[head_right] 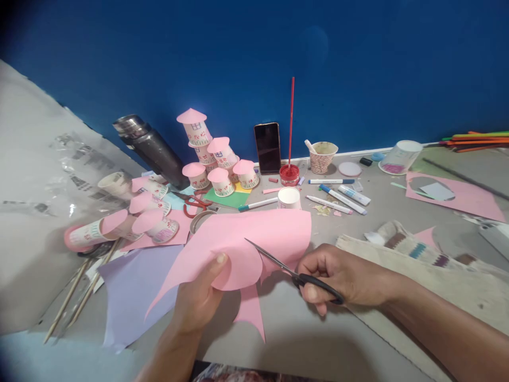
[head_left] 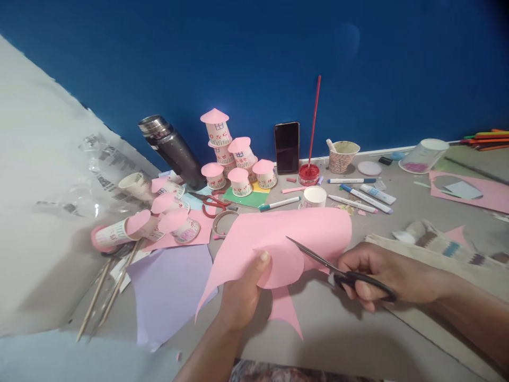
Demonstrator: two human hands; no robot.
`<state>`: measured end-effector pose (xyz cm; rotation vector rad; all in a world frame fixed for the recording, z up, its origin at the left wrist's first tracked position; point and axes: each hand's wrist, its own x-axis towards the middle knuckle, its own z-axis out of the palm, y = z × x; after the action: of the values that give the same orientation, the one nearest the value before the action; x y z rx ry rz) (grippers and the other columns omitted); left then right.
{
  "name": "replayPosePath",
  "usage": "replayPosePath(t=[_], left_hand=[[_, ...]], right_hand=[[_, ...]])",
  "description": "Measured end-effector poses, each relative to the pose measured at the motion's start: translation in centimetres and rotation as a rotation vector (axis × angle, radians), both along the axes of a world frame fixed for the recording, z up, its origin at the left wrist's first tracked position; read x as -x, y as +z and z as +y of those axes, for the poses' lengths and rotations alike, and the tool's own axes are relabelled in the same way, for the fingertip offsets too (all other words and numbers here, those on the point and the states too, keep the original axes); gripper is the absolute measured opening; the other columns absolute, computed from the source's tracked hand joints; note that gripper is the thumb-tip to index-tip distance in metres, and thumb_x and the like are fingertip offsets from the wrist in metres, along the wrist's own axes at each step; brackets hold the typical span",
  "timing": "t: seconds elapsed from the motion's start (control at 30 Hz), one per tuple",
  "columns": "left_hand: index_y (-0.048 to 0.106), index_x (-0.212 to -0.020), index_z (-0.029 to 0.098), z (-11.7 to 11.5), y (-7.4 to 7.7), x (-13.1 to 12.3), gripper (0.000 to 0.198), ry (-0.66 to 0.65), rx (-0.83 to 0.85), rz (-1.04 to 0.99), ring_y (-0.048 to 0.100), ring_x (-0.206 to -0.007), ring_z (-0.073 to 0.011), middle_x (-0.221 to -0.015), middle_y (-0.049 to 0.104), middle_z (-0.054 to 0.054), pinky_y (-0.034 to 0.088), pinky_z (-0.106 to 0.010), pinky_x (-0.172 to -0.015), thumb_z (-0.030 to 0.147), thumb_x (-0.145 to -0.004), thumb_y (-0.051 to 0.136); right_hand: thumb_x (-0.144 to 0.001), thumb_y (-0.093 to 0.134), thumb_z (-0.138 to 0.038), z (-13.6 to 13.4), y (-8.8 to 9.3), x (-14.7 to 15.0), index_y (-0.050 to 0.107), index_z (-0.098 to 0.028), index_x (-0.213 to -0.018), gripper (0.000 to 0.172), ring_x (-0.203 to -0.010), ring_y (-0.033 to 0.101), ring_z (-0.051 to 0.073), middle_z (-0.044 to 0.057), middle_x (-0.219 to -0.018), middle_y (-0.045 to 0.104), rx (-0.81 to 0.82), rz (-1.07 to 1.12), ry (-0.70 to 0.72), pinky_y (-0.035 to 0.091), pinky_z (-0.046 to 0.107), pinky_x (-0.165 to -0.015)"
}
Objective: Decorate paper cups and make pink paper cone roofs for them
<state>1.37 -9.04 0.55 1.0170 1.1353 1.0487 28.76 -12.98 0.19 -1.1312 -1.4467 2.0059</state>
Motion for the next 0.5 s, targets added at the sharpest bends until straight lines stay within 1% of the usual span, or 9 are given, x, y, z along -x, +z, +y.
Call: replayPosePath(t=[0.17,0.23,0.37,0.5], left_hand=[[0.081,-0.086,0.026,0.1,0.0,-0.1,0.016,0.006,0.004,-0.052,0.066,-0.127,-0.0345,-0.109,0.082,-0.004,0.054,-0.042,-0.107,0.037,-0.075,0.086],[0.081,-0.089,0.025,0.1,0.2,-0.2,0.019,0.004,0.006,-0.08,0.065,-0.128,-0.0344,-0.108,0.082,-0.005,0.053,-0.042,-0.107,0.035,-0.074,0.086],[0.082,-0.099,0.021,0.0,0.8,-0.7,0.03,-0.016,0.013,-0.133,0.068,-0.124,-0.0345,-0.107,0.082,-0.007,0.054,-0.043,-0.106,0.041,-0.076,0.085],[0.082,-0.1,0.02,0.0,1.2,-0.8,0.03,-0.005,0.041,-0.164,0.07,-0.12,-0.034,-0.108,0.082,-0.008,0.055,-0.043,-0.106,0.038,-0.076,0.085]], right_hand=[[-0.078,0.081,-0.056,-0.1,0.1,0.1,0.061,-0.015,-0.074,0.045,-0.052,0.047,0.008,0.0,-0.06,0.063,0.02,0.001,0.003,0.029,0.021,-0.049],[-0.077,0.081,-0.057,-0.1,0.0,0.0,0.061,-0.015,-0.075,0.047,-0.051,0.046,0.008,0.0,-0.06,0.063,0.032,0.017,0.0,0.028,0.02,-0.048],[-0.077,0.082,-0.058,-0.2,-0.3,0.0,0.062,-0.014,-0.076,0.048,-0.049,0.045,0.007,0.001,-0.061,0.064,0.043,0.035,-0.005,0.028,0.02,-0.047],[-0.077,0.08,-0.061,-0.1,-0.1,0.1,0.062,-0.014,-0.077,0.05,-0.047,0.043,0.007,0.0,-0.06,0.063,0.056,0.051,0.008,0.026,0.02,-0.044]])
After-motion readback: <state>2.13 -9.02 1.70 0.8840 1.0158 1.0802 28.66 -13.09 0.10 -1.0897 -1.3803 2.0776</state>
